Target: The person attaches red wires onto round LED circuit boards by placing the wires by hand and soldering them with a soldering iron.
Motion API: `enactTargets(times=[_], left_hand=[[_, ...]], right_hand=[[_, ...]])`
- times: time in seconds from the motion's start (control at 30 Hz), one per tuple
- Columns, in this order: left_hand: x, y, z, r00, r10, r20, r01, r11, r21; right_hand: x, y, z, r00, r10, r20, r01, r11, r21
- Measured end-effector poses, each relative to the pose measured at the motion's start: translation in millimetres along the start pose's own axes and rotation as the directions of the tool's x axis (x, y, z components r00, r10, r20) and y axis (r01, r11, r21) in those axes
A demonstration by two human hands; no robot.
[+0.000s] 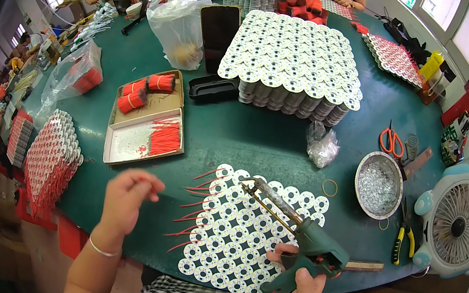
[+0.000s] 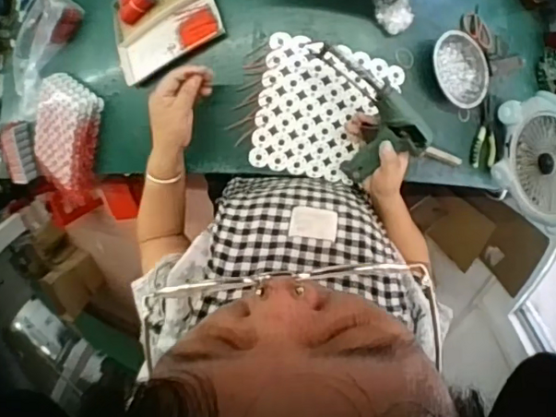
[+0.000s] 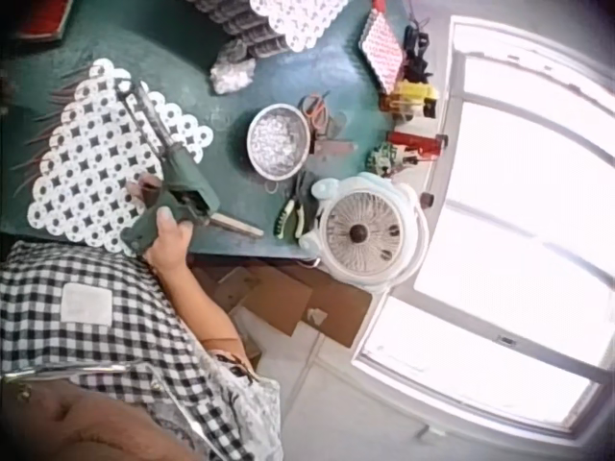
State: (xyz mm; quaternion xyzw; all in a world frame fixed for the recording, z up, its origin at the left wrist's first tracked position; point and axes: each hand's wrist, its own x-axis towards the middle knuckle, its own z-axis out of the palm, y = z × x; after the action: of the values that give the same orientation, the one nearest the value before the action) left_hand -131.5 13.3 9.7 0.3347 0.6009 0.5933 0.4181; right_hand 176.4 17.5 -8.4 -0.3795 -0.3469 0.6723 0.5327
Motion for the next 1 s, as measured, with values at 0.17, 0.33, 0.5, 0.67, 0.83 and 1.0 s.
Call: enactTargets(times=[0.17, 0.33, 0.5, 0.67, 0.83, 1.0], left_hand=[[-23.4, -14.9, -6.4, 0.901, 0.347, 0.259, -0.431, 0.661, 0.614], [-61.1, 10.4, 3.6, 0.845, 0.304, 0.440, -0.533, 0.547, 0.646], [-83.5, 1.8, 12.1, 0.749, 0.419, 0.513, -0.635, 0.234, 0.736], [-94.3, -19.3, 16.8, 0.765, 0.427, 0.483, -0.593, 0.173, 0.786], [-92.9, -21.7, 11.9, 0.723, 0.499, 0.478, -0.596, 0.102, 0.796], [-88.6, -27.4, 14.4, 0.693, 0.526, 0.493, -0.641, 0.136, 0.756]], right_hand=[[-2.0, 4.7, -4.2, 1.000, -0.014, -0.010, 0.015, 0.999, 0.037], [-5.4, 1.5, -3.6, 0.998, 0.003, -0.067, -0.002, 1.000, 0.016], [-33.6, -12.6, -26.2, 0.989, 0.039, 0.142, -0.042, 0.999, 0.014], [-59.8, -17.8, -122.0, 0.496, 0.831, -0.250, -0.808, 0.337, -0.483], [-70.6, -17.8, -41.6, 0.943, 0.258, 0.210, -0.110, 0.839, -0.533], [-69.8, -19.6, -24.2, 0.947, 0.248, 0.205, -0.077, 0.795, -0.602]])
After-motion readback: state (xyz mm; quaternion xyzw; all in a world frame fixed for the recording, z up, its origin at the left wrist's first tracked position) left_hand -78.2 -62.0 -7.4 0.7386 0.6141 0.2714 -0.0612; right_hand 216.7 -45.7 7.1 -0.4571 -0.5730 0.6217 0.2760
